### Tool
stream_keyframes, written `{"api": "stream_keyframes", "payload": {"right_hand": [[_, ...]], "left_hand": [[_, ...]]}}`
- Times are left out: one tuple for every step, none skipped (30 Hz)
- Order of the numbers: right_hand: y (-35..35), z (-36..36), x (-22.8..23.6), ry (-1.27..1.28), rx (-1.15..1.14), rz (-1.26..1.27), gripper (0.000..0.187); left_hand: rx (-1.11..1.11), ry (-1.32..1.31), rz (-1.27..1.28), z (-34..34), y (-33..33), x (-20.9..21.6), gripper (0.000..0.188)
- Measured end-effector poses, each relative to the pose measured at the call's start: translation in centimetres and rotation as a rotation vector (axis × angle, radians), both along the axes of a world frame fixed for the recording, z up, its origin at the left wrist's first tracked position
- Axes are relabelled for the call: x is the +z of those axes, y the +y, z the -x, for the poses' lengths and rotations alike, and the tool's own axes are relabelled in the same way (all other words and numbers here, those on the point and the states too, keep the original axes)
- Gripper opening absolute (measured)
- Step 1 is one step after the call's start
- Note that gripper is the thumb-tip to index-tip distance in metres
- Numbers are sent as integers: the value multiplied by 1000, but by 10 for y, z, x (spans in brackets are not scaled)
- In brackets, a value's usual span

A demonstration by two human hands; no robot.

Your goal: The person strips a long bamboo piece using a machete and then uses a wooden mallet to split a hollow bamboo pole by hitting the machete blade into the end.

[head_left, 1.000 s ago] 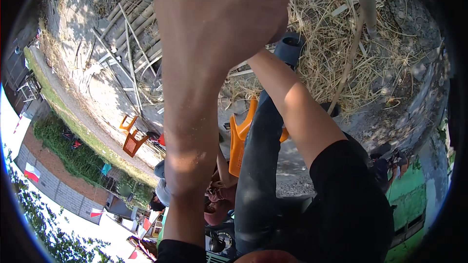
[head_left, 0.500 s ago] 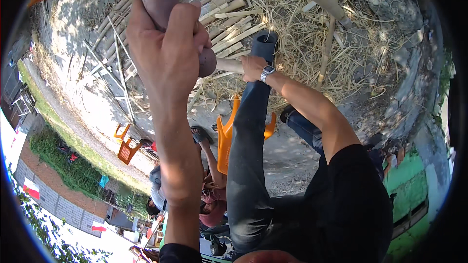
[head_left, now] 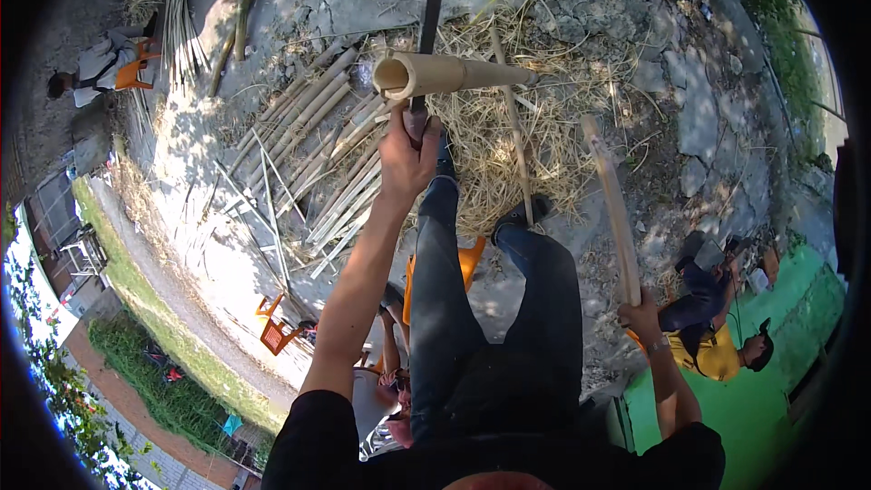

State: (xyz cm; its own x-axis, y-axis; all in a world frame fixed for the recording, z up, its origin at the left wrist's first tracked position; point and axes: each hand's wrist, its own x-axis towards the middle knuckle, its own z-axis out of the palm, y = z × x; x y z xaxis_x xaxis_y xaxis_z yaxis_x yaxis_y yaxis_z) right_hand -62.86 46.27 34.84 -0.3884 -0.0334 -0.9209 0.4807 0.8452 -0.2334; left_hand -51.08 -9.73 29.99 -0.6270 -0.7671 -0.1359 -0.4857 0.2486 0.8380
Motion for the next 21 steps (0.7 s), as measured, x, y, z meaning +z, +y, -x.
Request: {"api": "stream_keyframes", "payload": {"right_hand": [[22,-4,21,8,-20,15,59],[38,-8,41,76,-192,74,59],[51,-14,58,149,-370,119,60],[59,-28,69,164,-396,124,60],[57,-47,83,387,-476,135,63],[55,-63,96,619,-554,138,67],[49,-71,106,646,-574,136,67],[41,-77,112,690,-644,200,70],[35,-76,115,730,-708,273,73],[38,-68,121,660,-804,445,73],[40,-53,123,590,-889,628,73],[36,-33,121,631,-830,684,71],[35,-11,119,673,-773,727,68],[42,11,111,765,-631,760,62],[30,32,124,812,-615,808,55],[14,48,150,858,-602,849,48],[-1,58,178,849,-652,861,44],[-6,58,200,846,-700,864,39],[-2,46,205,856,-729,855,39],[2,36,206,817,-635,775,39],[9,28,203,781,-539,689,38]], "left_hand": [[-60,-99,-19,15,18,16,32],[-162,-120,64,21,31,17,36],[-185,-109,76,31,42,23,36],[-320,-86,125,42,53,27,36],[-458,-53,167,57,68,33,37],[-535,-43,170,71,82,41,30],[-555,-16,176,81,92,48,30],[-666,-97,217,91,101,51,25],[-768,-182,270,100,107,57,21],[-779,-266,288,110,120,63,20],[-810,-225,300,118,132,65,20],[-792,-271,351,122,143,63,24],[-778,-317,398,128,155,62,27],[-813,-285,407,140,166,61,27],[-716,-316,454,141,168,61,25],[-623,-347,497,141,169,62,23],[-652,-354,516,142,166,64,23],[-620,-372,567,148,167,66,24],[-583,-386,616,155,169,65,25],[-589,-332,625,157,164,61,28],[-611,-324,628,164,169,64,28]]}}
